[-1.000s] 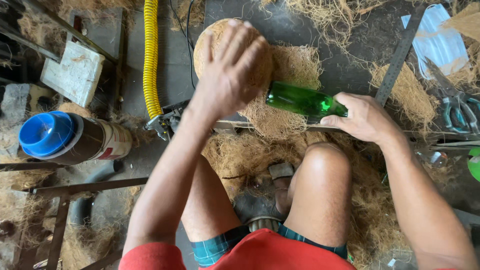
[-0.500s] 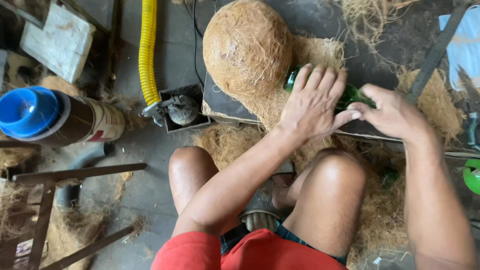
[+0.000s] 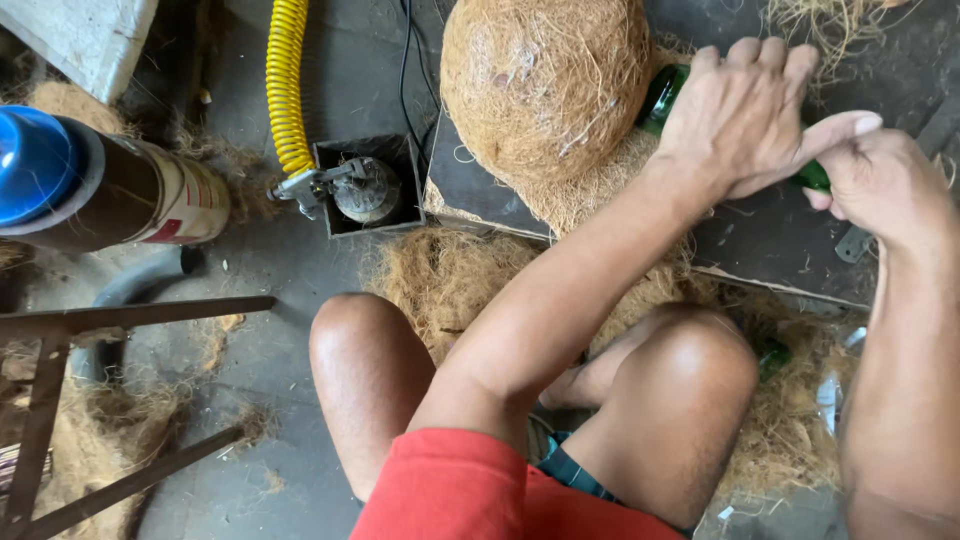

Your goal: The person uses a hairdryer to heat a coconut husk hat form and then presses it with a green glass bottle to shape the brim. The person repeatedly rotates the form and applies pressure to smooth and flatten the edges.

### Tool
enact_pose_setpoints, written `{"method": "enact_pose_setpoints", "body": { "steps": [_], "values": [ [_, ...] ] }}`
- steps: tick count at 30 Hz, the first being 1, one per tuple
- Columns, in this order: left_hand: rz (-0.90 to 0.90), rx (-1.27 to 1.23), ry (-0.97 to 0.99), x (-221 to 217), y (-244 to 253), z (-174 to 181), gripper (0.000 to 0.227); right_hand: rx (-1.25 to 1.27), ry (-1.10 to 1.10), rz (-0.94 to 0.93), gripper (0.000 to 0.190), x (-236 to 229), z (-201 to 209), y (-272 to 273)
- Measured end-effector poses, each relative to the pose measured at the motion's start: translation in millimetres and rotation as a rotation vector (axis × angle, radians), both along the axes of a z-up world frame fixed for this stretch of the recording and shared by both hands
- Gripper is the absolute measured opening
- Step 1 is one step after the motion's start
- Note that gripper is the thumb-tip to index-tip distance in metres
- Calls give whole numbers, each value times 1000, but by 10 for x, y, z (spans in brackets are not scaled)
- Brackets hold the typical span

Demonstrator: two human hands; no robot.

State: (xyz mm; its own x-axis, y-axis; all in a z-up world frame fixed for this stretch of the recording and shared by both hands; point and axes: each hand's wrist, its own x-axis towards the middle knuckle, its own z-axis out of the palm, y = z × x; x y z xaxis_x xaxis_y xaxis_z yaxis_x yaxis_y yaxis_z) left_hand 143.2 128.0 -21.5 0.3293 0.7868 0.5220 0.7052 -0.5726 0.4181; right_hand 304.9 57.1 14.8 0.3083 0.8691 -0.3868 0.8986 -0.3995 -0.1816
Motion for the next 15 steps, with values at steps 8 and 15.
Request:
{"method": "enact_pose_setpoints", "body": {
  "steps": [8,15],
  "values": [
    [-123,107,154,-705,-698,303,84,103,-28,237,45,-24,-90,-342],
    [-97,-96,91,9,244,86,75,253,153,11,36,-208,181,223]
  ]
}}
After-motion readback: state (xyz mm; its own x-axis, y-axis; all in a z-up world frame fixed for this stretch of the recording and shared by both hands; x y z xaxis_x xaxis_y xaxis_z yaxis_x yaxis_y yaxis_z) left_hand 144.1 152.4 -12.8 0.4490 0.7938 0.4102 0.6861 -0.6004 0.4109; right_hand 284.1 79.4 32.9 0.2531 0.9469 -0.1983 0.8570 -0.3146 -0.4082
